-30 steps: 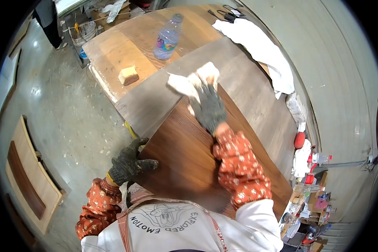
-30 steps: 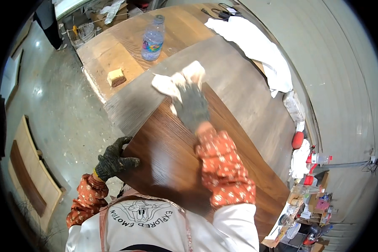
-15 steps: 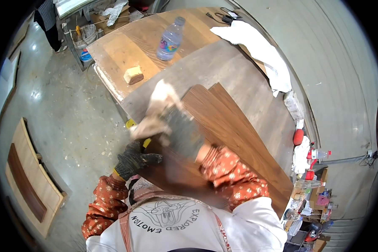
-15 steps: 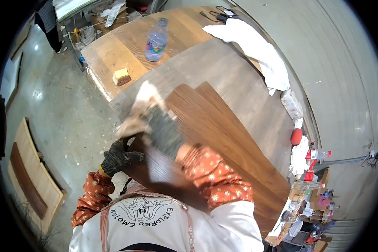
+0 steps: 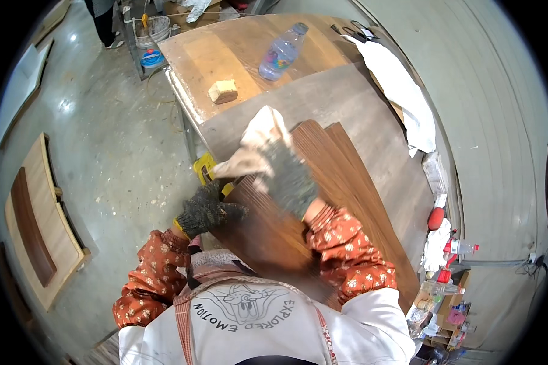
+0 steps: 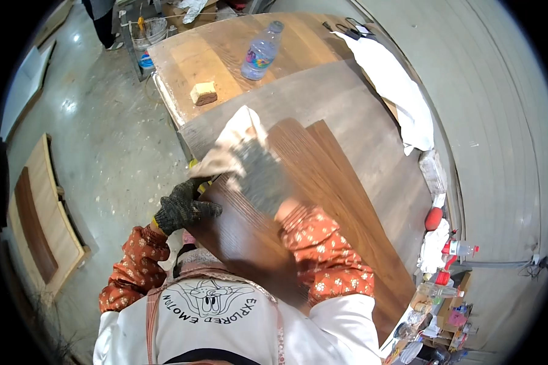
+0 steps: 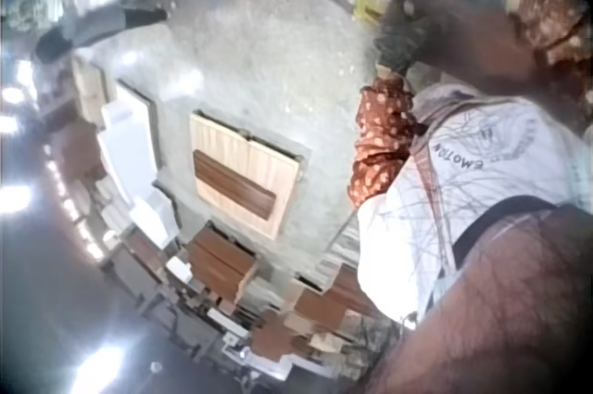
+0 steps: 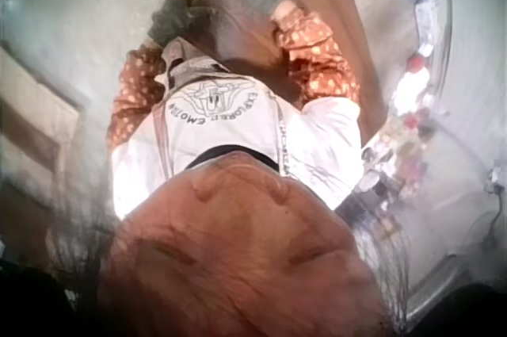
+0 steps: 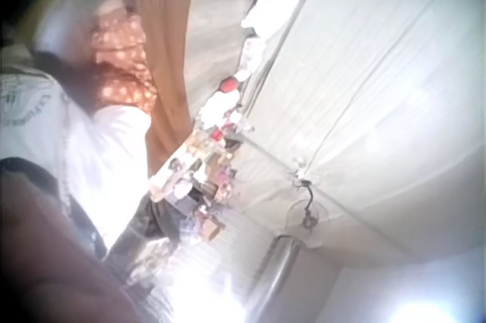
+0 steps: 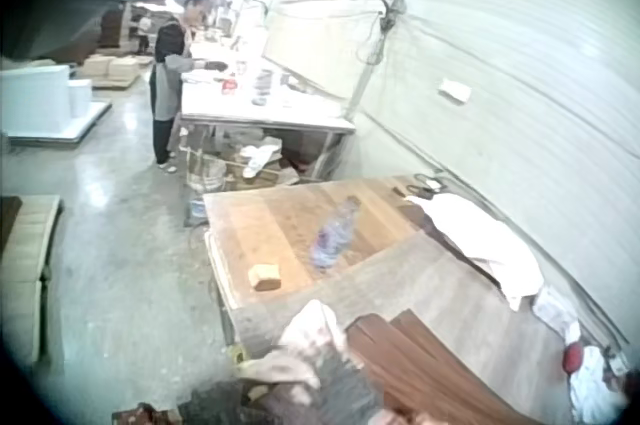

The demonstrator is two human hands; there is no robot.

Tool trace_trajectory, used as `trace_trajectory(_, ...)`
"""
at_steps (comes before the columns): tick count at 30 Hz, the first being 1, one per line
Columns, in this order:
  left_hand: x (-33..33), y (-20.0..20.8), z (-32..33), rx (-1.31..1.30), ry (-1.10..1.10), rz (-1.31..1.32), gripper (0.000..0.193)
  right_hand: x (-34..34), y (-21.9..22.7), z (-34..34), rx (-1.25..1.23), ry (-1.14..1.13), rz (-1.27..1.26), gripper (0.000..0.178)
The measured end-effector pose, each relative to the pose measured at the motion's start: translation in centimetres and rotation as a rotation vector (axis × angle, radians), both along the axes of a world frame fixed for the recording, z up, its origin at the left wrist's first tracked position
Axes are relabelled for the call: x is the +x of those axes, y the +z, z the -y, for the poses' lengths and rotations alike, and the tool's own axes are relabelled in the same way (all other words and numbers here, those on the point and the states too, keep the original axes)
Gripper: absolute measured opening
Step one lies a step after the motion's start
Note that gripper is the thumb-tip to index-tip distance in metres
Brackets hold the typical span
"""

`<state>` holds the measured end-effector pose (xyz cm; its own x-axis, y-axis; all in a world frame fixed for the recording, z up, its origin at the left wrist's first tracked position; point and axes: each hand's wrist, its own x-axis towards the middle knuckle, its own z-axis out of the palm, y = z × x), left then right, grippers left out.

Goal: The person applies a finishing product to a wooden panel using a small block and a cloth, wiping the surface repeatedly to distribute the liquid.

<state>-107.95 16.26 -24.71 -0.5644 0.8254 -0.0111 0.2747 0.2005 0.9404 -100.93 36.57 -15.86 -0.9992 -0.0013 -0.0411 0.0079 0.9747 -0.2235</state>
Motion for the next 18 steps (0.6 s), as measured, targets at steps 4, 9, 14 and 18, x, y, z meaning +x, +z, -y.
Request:
trace_trajectory(4,0.5,1.4,-0.4,-0.093,0.150,-0.123,0.074,-3.0,-1.9,-9.8,0.149,-0.181,-0.126,0.058)
trace_trajectory(9,4.0,2.2,2.5,-0.050,0.408,0.072,0.075,-3.7,-3.2,-12.2,0.052,-0.296,-0.305,0.053)
trace_trajectory(14,12.8,2.5,3.1,0.119,0.130,0.975,0.070,1.1,-0.9,-0.8,0.276,0.303,-0.294,0.072)
trace_trajectory(18,14.2,1.5,1.3,0.390,0.106,1.235,0.065,2.2,-7.7,4.7,-0.056,0.313,0.250,0.066)
